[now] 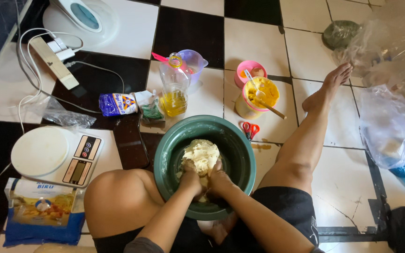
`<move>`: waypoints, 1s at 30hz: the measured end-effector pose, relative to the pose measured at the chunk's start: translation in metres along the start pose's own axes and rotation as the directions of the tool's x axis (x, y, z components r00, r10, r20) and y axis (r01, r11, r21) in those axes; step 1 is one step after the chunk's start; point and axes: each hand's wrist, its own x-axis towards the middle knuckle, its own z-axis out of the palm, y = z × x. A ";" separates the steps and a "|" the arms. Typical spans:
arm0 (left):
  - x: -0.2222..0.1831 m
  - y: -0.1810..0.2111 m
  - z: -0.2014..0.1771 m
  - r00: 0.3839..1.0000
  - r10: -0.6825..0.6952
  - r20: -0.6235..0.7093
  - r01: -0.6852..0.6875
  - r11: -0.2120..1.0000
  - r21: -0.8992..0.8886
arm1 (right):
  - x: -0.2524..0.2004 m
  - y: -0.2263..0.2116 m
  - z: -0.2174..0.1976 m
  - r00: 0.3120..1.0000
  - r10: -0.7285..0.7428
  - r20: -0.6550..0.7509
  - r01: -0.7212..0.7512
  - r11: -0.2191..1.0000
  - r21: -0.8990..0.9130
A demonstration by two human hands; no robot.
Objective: The person kneads dough in a bowl by hand. They use both hands to press, pull, and turn the dough mixture repeatedly inside a green plastic bowl.
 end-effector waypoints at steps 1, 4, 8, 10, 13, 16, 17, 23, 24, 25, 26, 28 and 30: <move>-0.021 0.010 -0.023 0.998 -0.031 0.060 0.035 0.996 -0.078 | -0.012 -0.007 -0.017 0.993 0.088 0.076 -0.105 0.959 0.265; -0.045 0.024 -0.053 0.990 -0.122 0.069 0.131 0.981 -0.143 | -0.057 -0.026 -0.071 0.986 0.149 0.068 -0.164 0.899 0.405; -0.034 0.019 -0.057 0.991 -0.108 0.084 0.124 0.966 -0.227 | -0.041 -0.004 -0.063 0.981 0.193 -0.017 -0.143 0.784 0.604; -0.049 0.027 -0.076 0.991 -0.123 -0.043 0.082 0.849 -0.522 | -0.027 0.017 -0.045 0.945 0.097 -0.313 0.228 0.494 0.839; -0.034 0.014 -0.053 0.960 -0.229 -0.160 0.034 0.665 -0.746 | -0.060 -0.024 -0.073 0.937 0.324 -0.132 0.065 0.210 0.976; -0.039 0.009 -0.053 0.949 -0.307 -0.070 0.044 0.351 -0.935 | -0.065 -0.040 -0.094 0.950 0.292 -0.109 0.045 0.217 0.975; -0.027 0.005 -0.047 0.949 -0.306 -0.077 0.039 0.354 -0.934 | -0.062 -0.033 -0.092 0.951 0.289 -0.112 0.050 0.215 0.975; -0.009 0.001 -0.066 0.952 -0.305 0.029 0.068 0.120 -0.990 | -0.077 -0.037 -0.110 0.894 0.302 -0.331 -0.027 0.773 0.633; -0.023 0.009 -0.087 0.960 -0.260 0.106 0.123 0.052 -0.991 | -0.080 -0.041 -0.110 0.892 0.253 -0.375 0.025 0.800 0.599; -0.037 0.016 -0.109 0.962 -0.207 0.179 0.180 -0.012 -0.984 | -0.084 -0.045 -0.112 0.886 0.202 -0.418 0.077 0.824 0.562; -0.061 0.032 -0.128 0.963 -0.202 0.179 0.181 -0.010 -0.984 | -0.088 -0.050 -0.117 0.884 0.205 -0.421 0.076 0.824 0.562; -0.112 0.060 -0.165 0.987 0.020 0.158 0.156 0.086 -0.984 | -0.095 -0.061 -0.126 0.831 -0.046 -0.555 0.344 0.825 0.448; -0.102 0.049 -0.151 0.986 0.066 0.150 0.135 0.186 -0.973 | -0.092 -0.066 -0.121 0.831 -0.104 -0.546 0.344 0.868 0.358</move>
